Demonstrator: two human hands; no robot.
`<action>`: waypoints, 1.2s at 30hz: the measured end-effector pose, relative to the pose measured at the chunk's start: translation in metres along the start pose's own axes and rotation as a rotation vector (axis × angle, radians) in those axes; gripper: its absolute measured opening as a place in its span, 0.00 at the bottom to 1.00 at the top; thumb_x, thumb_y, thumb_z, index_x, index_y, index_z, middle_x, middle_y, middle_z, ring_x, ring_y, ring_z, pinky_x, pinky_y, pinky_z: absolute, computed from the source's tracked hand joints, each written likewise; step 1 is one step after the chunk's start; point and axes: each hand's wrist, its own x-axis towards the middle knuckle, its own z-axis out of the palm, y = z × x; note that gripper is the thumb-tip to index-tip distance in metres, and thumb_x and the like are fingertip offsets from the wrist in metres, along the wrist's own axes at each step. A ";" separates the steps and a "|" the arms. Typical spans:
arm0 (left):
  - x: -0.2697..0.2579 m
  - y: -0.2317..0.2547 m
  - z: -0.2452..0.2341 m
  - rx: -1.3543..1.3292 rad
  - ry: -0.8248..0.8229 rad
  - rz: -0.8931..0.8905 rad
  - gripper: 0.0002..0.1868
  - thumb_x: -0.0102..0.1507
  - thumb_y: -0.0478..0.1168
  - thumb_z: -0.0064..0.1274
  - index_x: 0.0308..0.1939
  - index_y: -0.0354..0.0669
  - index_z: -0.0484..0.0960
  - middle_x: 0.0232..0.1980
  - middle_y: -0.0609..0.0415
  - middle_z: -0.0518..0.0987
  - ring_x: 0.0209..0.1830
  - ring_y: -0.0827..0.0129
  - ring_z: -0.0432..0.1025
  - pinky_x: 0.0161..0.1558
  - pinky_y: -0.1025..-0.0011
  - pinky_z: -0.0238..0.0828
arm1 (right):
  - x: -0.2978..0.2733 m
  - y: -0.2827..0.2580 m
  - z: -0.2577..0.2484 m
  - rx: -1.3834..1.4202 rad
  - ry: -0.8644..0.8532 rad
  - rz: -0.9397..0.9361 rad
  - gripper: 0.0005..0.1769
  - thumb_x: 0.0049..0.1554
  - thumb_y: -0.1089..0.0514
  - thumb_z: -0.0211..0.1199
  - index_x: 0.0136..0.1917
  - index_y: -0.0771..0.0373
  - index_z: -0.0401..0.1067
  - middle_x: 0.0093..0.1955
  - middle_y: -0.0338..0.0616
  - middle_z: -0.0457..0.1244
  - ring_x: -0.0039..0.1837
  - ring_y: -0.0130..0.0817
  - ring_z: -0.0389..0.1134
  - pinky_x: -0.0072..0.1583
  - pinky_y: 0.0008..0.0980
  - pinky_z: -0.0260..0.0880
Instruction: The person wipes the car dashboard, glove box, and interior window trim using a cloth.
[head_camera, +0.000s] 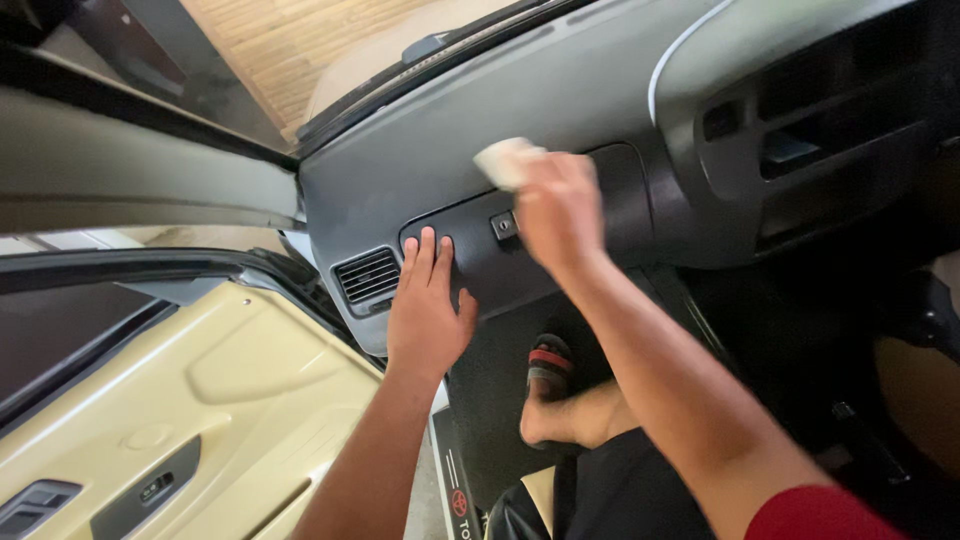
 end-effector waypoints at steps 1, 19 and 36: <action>-0.001 0.000 0.000 0.002 -0.007 -0.001 0.38 0.58 0.39 0.55 0.72 0.32 0.66 0.79 0.35 0.58 0.79 0.39 0.52 0.75 0.54 0.52 | 0.004 -0.007 0.007 0.056 -0.071 -0.124 0.17 0.56 0.69 0.61 0.58 0.61 0.77 0.51 0.49 0.67 0.56 0.50 0.66 0.59 0.45 0.67; 0.008 0.010 -0.016 -0.070 -0.096 -0.055 0.42 0.56 0.45 0.59 0.71 0.33 0.66 0.79 0.36 0.54 0.80 0.41 0.46 0.74 0.55 0.47 | 0.099 -0.018 0.061 -0.367 -0.697 -0.035 0.09 0.54 0.57 0.61 0.43 0.64 0.79 0.46 0.59 0.67 0.48 0.52 0.73 0.48 0.45 0.75; 0.010 0.005 -0.014 -0.118 -0.032 -0.054 0.41 0.55 0.44 0.61 0.70 0.34 0.68 0.79 0.36 0.57 0.80 0.41 0.48 0.74 0.54 0.48 | 0.167 0.168 0.054 -0.668 -0.710 0.148 0.12 0.56 0.53 0.61 0.45 0.60 0.82 0.47 0.53 0.72 0.51 0.50 0.75 0.46 0.49 0.76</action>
